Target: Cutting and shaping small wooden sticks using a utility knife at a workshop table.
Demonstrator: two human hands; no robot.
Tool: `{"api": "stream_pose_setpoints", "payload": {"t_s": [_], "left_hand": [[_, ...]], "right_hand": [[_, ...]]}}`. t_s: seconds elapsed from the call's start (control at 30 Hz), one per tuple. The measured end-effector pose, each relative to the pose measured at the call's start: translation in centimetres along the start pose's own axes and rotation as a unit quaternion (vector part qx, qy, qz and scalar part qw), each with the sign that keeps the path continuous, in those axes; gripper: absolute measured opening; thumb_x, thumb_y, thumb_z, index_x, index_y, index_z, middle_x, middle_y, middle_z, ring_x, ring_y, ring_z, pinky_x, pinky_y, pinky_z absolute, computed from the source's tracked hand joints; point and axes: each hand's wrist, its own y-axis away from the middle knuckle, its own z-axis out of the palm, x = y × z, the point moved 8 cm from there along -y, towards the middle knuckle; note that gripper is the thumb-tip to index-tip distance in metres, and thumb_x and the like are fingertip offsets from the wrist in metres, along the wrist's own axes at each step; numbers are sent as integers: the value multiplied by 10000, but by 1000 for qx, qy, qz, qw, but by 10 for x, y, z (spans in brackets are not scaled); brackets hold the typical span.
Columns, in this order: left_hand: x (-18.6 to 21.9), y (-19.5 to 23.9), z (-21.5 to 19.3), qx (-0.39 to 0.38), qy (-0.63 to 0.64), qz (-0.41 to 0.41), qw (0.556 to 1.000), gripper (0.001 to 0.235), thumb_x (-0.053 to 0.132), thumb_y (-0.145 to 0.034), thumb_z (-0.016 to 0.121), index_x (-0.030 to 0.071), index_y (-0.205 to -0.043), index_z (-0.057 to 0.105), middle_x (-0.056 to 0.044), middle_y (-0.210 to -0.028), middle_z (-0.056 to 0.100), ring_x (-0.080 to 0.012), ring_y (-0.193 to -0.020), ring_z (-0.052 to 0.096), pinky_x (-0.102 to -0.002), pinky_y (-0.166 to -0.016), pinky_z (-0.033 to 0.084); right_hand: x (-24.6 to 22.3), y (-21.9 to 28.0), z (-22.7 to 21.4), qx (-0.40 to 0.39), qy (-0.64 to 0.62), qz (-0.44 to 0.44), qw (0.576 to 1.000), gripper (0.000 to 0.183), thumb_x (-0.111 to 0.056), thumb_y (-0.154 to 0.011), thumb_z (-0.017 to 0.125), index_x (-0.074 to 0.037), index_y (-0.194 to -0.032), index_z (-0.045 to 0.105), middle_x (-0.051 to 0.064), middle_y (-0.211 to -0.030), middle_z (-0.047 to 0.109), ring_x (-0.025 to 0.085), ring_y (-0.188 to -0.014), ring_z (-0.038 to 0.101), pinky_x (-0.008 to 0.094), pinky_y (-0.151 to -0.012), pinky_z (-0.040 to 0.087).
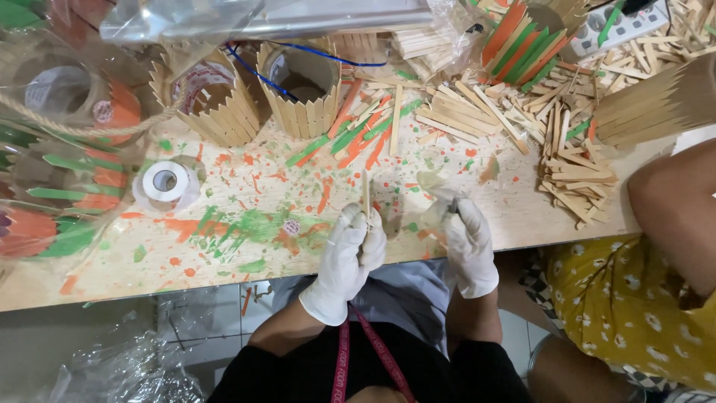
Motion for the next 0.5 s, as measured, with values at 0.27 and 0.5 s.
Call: {"api": "stream_pose_setpoints", "payload": {"t_s": [0.27, 0.5], "left_hand": [[-46, 8, -22, -33, -9, -81, 996, 167, 53, -1090, 444, 39, -957, 544, -17, -512, 299, -76, -397, 231, -195, -384, 220], [-22, 12, 7, -100, -80, -100, 987, 164, 20, -1084, 472, 26, -939, 547, -64, -496, 366, -123, -425, 304, -201, -415, 277]], "right_hand": [[76, 9, -4, -10, 198, -316, 928, 274, -297, -850, 716, -137, -1058, 797, 44, -897, 663, 282, -811, 606, 391, -800, 535], [35, 6, -2, 18, 248, -282, 927, 110, -180, -756, 811, -137, -844, 763, 54, -751, 671, 308, -711, 644, 382, -739, 552]]}}
